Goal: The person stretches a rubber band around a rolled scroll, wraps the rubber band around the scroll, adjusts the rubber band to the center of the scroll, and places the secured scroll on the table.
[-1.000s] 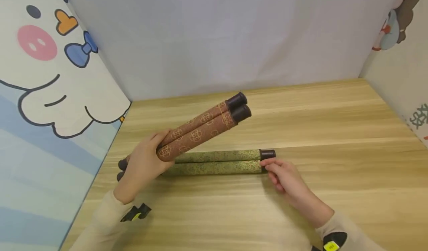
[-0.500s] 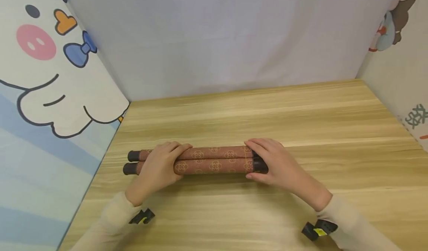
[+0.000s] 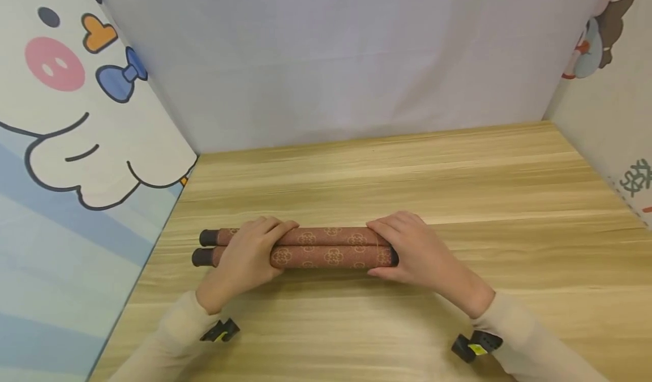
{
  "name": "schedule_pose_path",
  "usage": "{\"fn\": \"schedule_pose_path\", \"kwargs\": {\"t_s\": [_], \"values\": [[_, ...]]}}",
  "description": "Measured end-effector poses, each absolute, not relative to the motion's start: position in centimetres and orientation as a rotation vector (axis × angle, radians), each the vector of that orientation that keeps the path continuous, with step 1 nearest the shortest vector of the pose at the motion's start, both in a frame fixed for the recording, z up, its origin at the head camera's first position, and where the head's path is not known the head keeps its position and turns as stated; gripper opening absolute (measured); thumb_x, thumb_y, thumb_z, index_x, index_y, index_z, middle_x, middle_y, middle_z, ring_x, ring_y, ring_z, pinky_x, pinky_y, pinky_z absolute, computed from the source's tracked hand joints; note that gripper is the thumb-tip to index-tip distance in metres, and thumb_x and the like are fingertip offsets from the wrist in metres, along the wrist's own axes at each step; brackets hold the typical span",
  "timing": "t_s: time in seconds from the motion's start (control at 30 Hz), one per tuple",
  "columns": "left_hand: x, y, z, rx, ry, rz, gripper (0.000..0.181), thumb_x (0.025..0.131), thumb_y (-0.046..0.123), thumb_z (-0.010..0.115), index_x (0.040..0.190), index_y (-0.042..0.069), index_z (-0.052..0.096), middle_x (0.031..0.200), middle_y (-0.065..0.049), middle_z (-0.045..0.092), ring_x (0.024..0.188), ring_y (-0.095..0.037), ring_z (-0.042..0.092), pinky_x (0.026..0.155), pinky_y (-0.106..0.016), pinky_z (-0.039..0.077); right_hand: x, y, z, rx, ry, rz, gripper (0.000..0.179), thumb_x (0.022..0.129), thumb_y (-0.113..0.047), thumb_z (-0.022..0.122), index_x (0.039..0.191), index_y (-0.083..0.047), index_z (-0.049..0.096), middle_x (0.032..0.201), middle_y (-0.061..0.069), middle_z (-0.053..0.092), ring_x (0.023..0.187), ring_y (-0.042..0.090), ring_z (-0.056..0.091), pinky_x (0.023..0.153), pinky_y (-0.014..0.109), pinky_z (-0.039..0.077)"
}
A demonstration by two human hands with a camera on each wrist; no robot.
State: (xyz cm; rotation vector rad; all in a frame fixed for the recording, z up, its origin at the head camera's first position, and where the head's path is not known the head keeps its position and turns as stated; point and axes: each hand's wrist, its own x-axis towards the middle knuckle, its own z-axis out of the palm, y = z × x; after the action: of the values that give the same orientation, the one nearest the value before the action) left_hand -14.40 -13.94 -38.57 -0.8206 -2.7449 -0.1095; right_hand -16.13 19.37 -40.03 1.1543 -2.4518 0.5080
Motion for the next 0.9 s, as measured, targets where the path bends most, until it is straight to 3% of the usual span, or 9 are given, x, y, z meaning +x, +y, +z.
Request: {"fn": "schedule_pose_path", "kwargs": {"t_s": [0.43,0.63,0.9], "values": [[-14.4,-13.6,-38.9,-0.931,-2.771,-0.024,0.08,0.069,0.029,0.086,0.14,0.016,0.053,0.114,-0.001,0.065,0.103,-0.02,0.063,0.093,-0.041,0.052,-15.9,19.3,-41.1,1.152,-2.449,0.603,0.076,0.071,-0.051,0.084,0.128,-0.006,0.063,0.117,0.011,0.071,0.102,0.027,0.069,0.086,0.046,0.057],[-14.9,-14.8,-39.5,-0.955,-2.75,0.051,0.088,0.069,0.033,0.089,0.145,0.019,0.046,0.12,0.0,0.062,0.11,-0.022,0.061,0.1,-0.041,0.051,-16.4,20.4,-41.4,1.154,-2.354,0.631,0.074,0.079,-0.064,0.071,0.125,-0.006,0.065,0.113,0.011,0.073,0.098,0.027,0.069,0.085,0.047,0.054],[-15.0,-15.4,-39.8,-0.886,-2.72,-0.056,0.08,0.07,0.026,0.086,0.142,0.018,0.05,0.115,-0.001,0.063,0.105,-0.022,0.063,0.091,-0.043,0.053,-16.7,21.0,-40.6,1.163,-2.333,0.562,0.08,0.083,-0.069,0.062,0.129,-0.004,0.062,0.116,0.012,0.071,0.102,0.029,0.067,0.09,0.049,0.051]]}}
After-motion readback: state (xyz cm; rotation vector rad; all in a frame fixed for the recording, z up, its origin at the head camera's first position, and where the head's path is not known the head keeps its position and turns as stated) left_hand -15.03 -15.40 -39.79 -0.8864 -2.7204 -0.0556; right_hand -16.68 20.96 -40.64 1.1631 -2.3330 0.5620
